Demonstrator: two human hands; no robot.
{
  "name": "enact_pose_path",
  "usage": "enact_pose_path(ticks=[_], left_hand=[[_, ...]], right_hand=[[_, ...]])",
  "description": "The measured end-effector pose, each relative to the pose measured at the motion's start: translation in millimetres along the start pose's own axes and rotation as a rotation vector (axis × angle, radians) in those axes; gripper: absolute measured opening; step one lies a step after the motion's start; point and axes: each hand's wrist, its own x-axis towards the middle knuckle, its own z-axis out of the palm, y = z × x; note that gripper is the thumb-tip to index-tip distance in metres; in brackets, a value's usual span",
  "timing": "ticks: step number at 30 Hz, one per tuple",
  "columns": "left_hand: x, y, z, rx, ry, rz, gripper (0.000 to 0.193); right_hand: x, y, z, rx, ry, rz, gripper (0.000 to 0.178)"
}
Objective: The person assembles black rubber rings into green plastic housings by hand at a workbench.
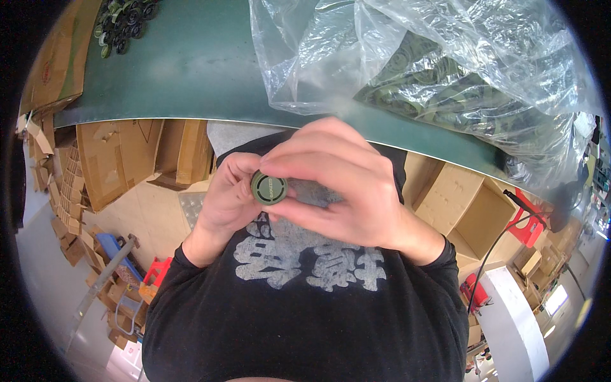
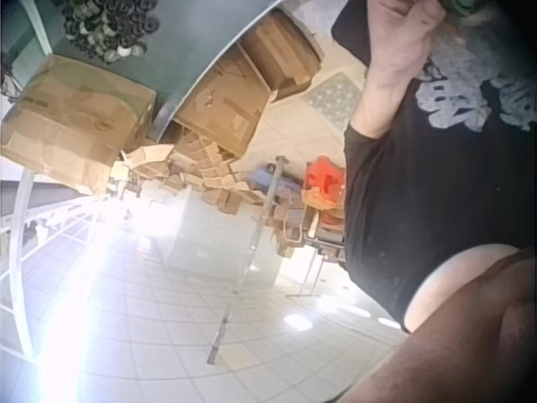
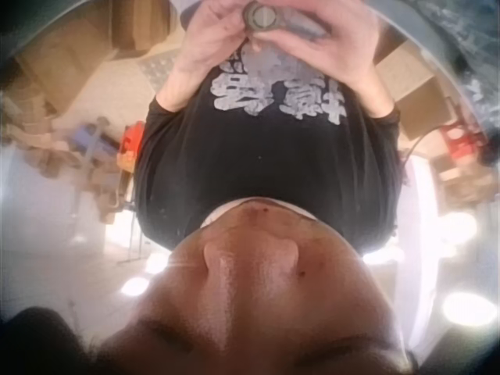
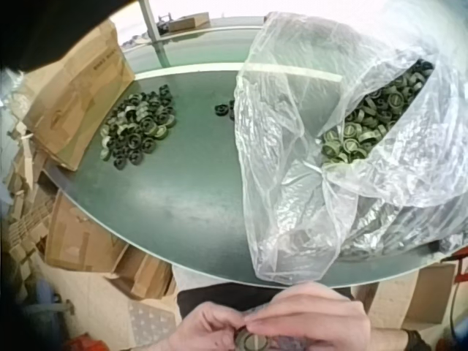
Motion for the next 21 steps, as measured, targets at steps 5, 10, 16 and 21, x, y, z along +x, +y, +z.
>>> enact_pose_path(ticks=[5, 10, 16, 21], left_hand=[[0.1, -2.2, -1.9, -0.101, -0.030, -0.018, 0.037], [0.7, -2.0, 1.8, -0.081, -0.021, 0.011, 0.027], [2.2, -3.7, 2.6, -0.089, -0.007, 0.012, 0.025], [1.8, -3.1, 0.9, -0.050, 0.017, 0.025, 0.023]], right_hand=[[-1.1, 3.3, 2.8, 0.057, 0.013, 0.000, 0.034], [-2.0, 4.5, 2.9, 0.088, -0.005, 0.007, 0.034], [-2.9, 3.2, 0.1, 0.149, -0.044, 0.051, 0.031], [-4.7, 7.5, 0.8, 0.167, -0.052, 0.066, 0.031]])
